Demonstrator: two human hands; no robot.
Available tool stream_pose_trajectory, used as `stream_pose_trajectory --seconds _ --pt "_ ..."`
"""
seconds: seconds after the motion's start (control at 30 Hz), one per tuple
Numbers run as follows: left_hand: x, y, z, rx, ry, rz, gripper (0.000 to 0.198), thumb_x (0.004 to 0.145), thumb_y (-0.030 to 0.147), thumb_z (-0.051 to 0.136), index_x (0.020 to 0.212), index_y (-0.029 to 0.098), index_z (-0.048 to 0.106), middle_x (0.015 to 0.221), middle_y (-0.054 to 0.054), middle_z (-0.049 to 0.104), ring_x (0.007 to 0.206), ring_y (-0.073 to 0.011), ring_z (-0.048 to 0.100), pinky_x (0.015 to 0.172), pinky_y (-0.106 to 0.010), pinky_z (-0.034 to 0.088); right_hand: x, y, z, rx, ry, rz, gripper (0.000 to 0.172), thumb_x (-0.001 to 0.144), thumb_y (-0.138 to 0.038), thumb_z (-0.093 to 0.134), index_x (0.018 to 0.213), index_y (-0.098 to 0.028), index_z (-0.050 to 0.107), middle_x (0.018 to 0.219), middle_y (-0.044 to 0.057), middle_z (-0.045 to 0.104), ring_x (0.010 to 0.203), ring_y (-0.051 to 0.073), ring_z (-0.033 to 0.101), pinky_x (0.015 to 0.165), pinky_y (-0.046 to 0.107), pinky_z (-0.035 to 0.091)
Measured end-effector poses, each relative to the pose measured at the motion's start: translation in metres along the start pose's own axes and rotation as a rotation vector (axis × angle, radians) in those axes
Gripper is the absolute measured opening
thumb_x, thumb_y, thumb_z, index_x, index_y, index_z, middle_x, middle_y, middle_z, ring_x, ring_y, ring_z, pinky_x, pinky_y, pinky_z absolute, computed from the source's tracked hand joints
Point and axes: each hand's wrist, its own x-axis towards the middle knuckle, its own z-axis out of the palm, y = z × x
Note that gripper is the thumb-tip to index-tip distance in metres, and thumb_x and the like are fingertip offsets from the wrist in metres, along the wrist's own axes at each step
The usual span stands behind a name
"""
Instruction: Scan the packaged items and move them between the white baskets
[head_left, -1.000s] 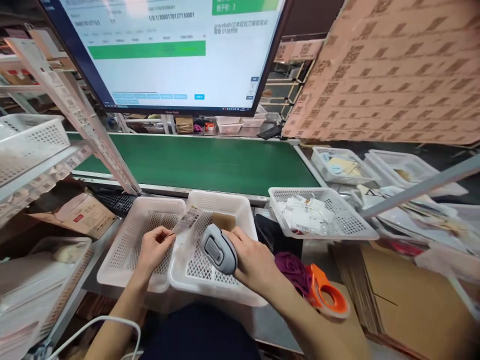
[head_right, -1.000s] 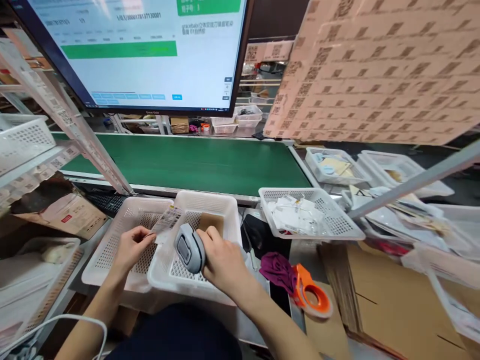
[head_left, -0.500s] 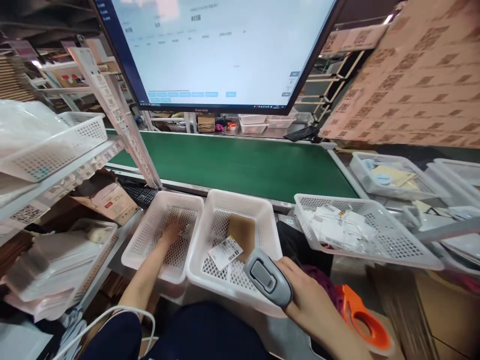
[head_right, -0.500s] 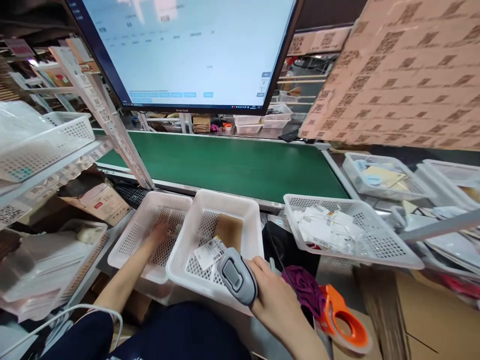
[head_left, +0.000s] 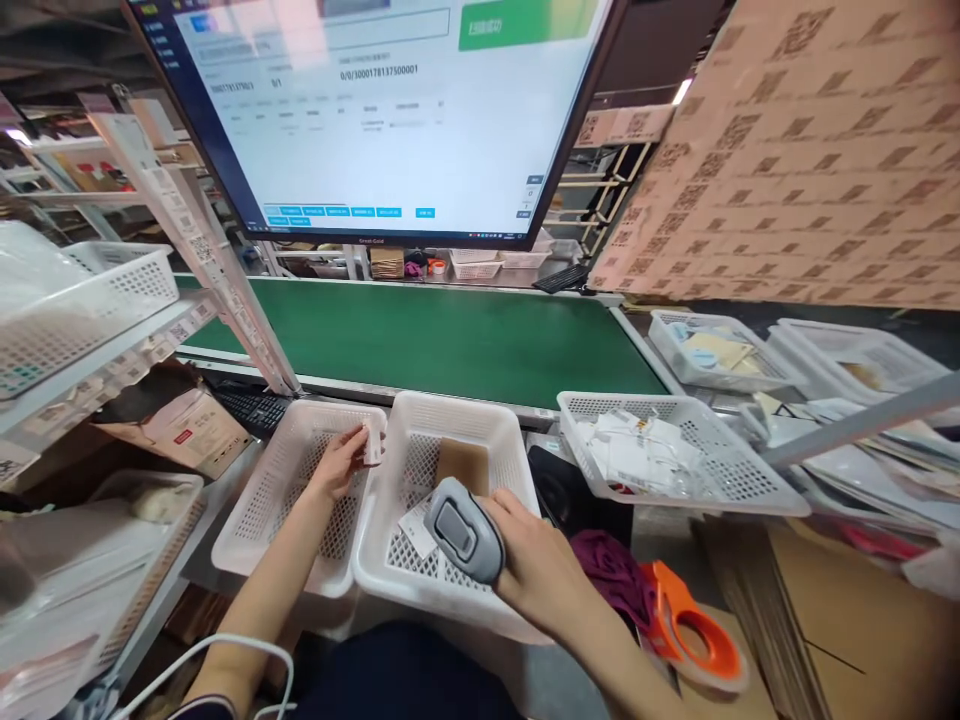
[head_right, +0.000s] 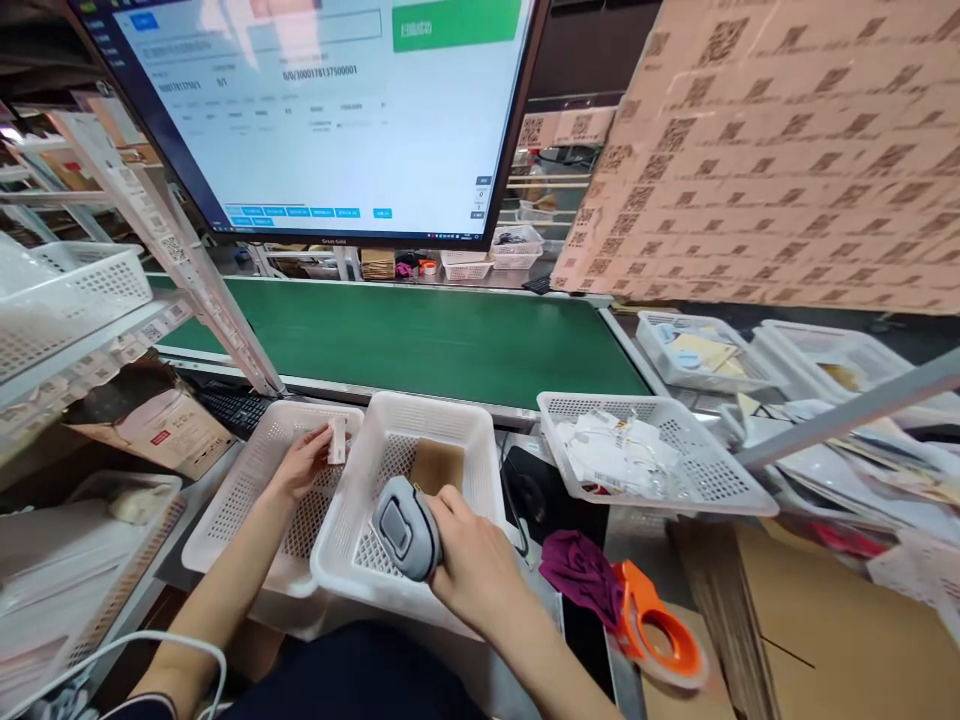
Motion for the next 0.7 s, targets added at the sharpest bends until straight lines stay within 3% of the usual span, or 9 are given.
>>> stream_pose_trajectory --seconds 0.1,0.23,0.33,0.43,0.5,0.57,0.63,0.7 --pt "-0.018 0.015 0.022 -0.071 -0.047 -0.065 0.028 0.095 0.027 0.081 0.118 0.012 0.080 0.111 -0.014 0.084 0.074 -0.0172 0.077 0.059 -0.024 0.061 0.009 -0.010 -0.007 -0.027 -0.015 -0.012 0.057 0.088 -0.003 0.063 0.142 -0.021 0.065 0.131 0.010 0.063 0.104 0.028 0.071 0.074 0.035 0.034" --pt "-0.031 0.015 0.038 -0.102 -0.051 -0.134 0.029 0.097 0.024 0.078 0.124 0.012 0.081 0.110 -0.013 0.084 0.072 -0.0148 0.075 0.059 -0.023 0.061 0.019 -0.014 -0.009 -0.032 -0.021 -0.039 0.050 0.087 -0.006 0.065 0.135 -0.020 0.067 0.129 0.010 0.063 0.101 0.027 0.069 0.071 0.035 0.029" --pt "-0.034 0.008 0.043 -0.070 -0.050 -0.127 0.034 0.087 0.030 0.090 0.115 0.013 0.083 0.107 -0.012 0.083 0.072 -0.0145 0.074 0.061 -0.022 0.058 0.025 -0.014 -0.005 -0.019 -0.036 -0.076 0.050 0.086 -0.006 0.066 0.133 -0.021 0.068 0.125 0.009 0.063 0.097 0.026 0.067 0.069 0.035 0.024" --pt "-0.034 0.001 0.045 0.023 -0.084 -0.110 0.054 0.068 0.047 0.102 0.107 0.014 0.084 0.104 -0.011 0.083 0.073 -0.0152 0.071 0.063 -0.022 0.054 0.026 -0.005 0.002 0.004 -0.025 -0.096 0.047 0.082 -0.004 0.066 0.126 -0.019 0.069 0.120 0.009 0.064 0.096 0.026 0.066 0.069 0.034 0.024" --pt "-0.036 -0.005 0.043 0.191 -0.113 -0.058 0.067 0.062 0.060 0.101 0.108 0.014 0.086 0.101 -0.011 0.083 0.076 -0.0184 0.071 0.065 -0.025 0.053 0.021 0.011 0.009 0.069 0.036 -0.120 0.039 0.080 -0.003 0.066 0.115 -0.018 0.070 0.113 0.008 0.064 0.092 0.024 0.065 0.070 0.032 0.027" --pt "-0.043 -0.013 0.036 0.425 -0.121 0.061 0.072 0.064 0.070 0.094 0.110 0.016 0.088 0.101 -0.012 0.083 0.081 -0.0243 0.073 0.068 -0.031 0.056 0.013 0.038 0.013 0.175 0.152 -0.142 0.029 0.078 -0.003 0.067 0.103 -0.018 0.068 0.104 0.005 0.064 0.087 0.021 0.063 0.070 0.031 0.031" --pt "-0.050 -0.024 0.020 0.642 -0.098 0.184 0.068 0.067 0.072 0.088 0.114 0.023 0.090 0.104 -0.012 0.085 0.091 -0.0328 0.078 0.078 -0.040 0.063 0.004 0.074 0.010 0.282 0.331 -0.122 0.021 0.077 -0.008 0.069 0.095 -0.019 0.066 0.098 0.004 0.065 0.084 0.020 0.062 0.071 0.029 0.037" --pt "-0.050 -0.034 -0.002 0.788 -0.077 0.308 0.060 0.067 0.071 0.086 0.114 0.035 0.090 0.122 -0.008 0.085 0.112 -0.0394 0.079 0.089 -0.046 0.067 -0.003 0.118 -0.005 0.392 0.559 -0.055 0.019 0.078 -0.019 0.074 0.097 -0.019 0.069 0.100 0.006 0.071 0.089 0.022 0.066 0.076 0.031 0.046"
